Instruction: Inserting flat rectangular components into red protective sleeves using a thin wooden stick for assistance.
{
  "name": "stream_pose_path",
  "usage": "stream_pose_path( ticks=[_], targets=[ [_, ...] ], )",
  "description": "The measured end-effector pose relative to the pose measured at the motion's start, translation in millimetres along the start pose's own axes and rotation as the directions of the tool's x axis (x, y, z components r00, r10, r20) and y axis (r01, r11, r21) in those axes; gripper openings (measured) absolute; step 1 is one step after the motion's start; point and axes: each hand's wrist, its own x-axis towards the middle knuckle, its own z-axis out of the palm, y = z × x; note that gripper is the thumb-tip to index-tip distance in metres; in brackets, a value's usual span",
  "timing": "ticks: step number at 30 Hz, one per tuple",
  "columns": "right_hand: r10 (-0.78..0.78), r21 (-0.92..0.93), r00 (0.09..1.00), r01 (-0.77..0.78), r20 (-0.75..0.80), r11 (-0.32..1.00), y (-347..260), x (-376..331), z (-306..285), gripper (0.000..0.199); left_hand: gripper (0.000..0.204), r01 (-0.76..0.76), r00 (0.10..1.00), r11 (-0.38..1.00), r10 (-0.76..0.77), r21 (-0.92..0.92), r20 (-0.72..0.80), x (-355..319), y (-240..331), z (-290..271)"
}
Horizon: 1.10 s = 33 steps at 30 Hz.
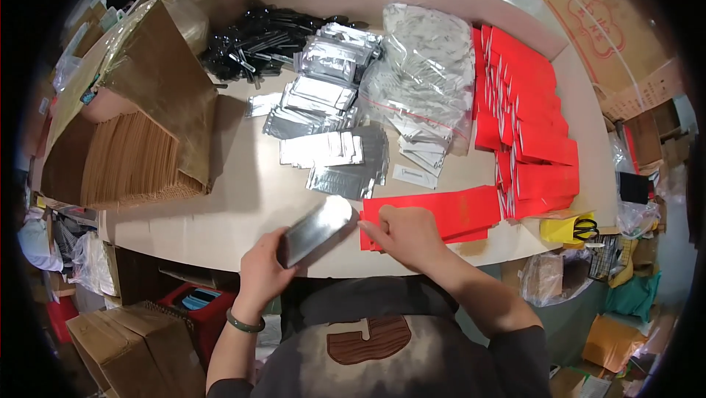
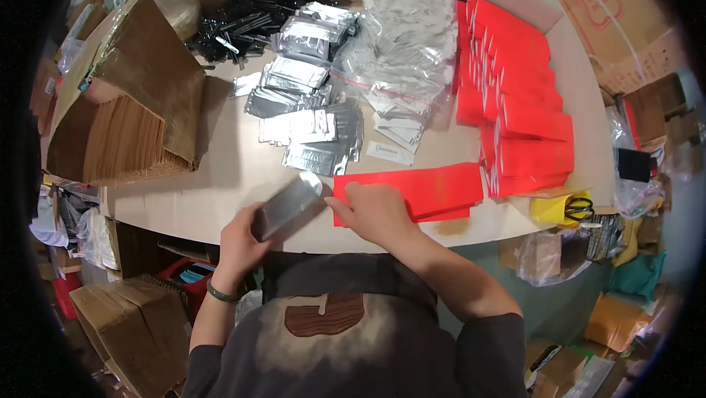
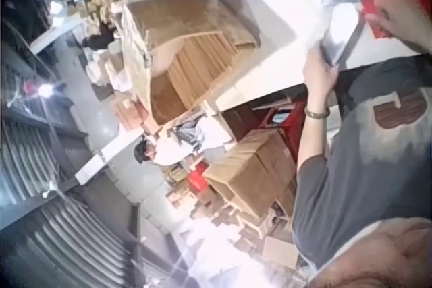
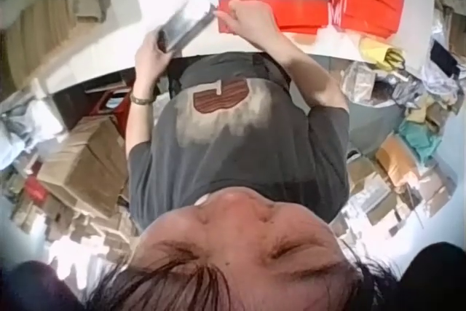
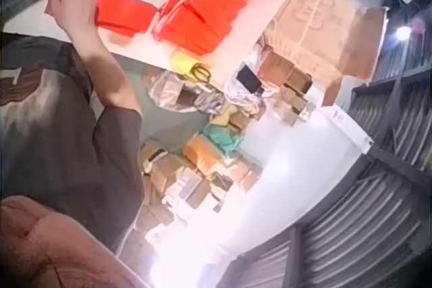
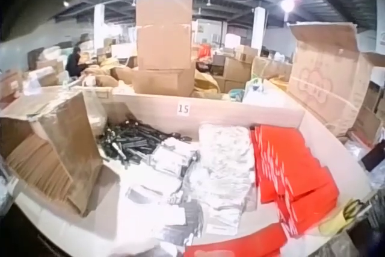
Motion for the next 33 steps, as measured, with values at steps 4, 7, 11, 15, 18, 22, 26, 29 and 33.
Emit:
stream_pose_path(
  ticks=[4,7,11,15,18,22,26,29,33],
  targets=[
    [0.088,-0.297,0.988,-0.048,0.123,0.954,-2.6,11.9,1.6,0.051,0.066,0.085,0.987,0.996,-0.089,-0.04,-0.132,9.4,10.3,6.0],
    [0.085,-0.246,0.992,-0.06,0.091,0.967,-2.0,15.2,5.9,0.043,0.067,0.048,0.983,0.997,-0.059,-0.066,-0.176,11.4,9.4,9.6],
    [0.087,-0.171,0.995,-0.078,0.048,0.982,-3.7,14.8,8.7,0.031,0.07,0.008,0.993,0.997,-0.017,-0.074,-0.117,15.6,7.2,5.6],
    [0.07,-0.127,0.997,-0.068,0.012,0.99,-1.8,12.7,11.9,0.023,0.071,0.055,0.997,0.991,-0.061,-0.121,-0.044,16.0,8.5,3.3],
    [0.07,-0.162,0.997,-0.065,0.027,0.985,1.3,13.3,13.5,0.019,0.07,0.046,0.999,0.999,-0.047,-0.024,-0.009,14.6,15.1,-1.4],
    [0.046,0.031,0.998,-0.047,0.052,0.998,-1.2,15.5,32.9,0.021,0.069,-0.069,0.986,0.991,0.05,0.118,0.157,25.1,13.4,-12.7],
    [-0.02,-0.07,0.995,0.027,0.103,0.997,-18.3,24.4,23.5,0.019,0.074,-0.196,0.971,0.975,0.179,0.1,0.161,41.7,29.7,-21.9],
    [0.076,-0.307,0.973,-0.142,-0.22,0.941,56.9,52.4,-26.3,0.017,0.071,-0.315,0.945,0.948,0.318,0.039,-0.078,36.8,8.4,-48.8],
    [0.081,-0.361,0.987,-0.126,-0.139,0.924,84.4,47.6,-45.5,0.022,0.032,-0.046,0.728,0.988,0.132,0.145,-0.673,52.2,-92.5,-124.5]
  ],
)
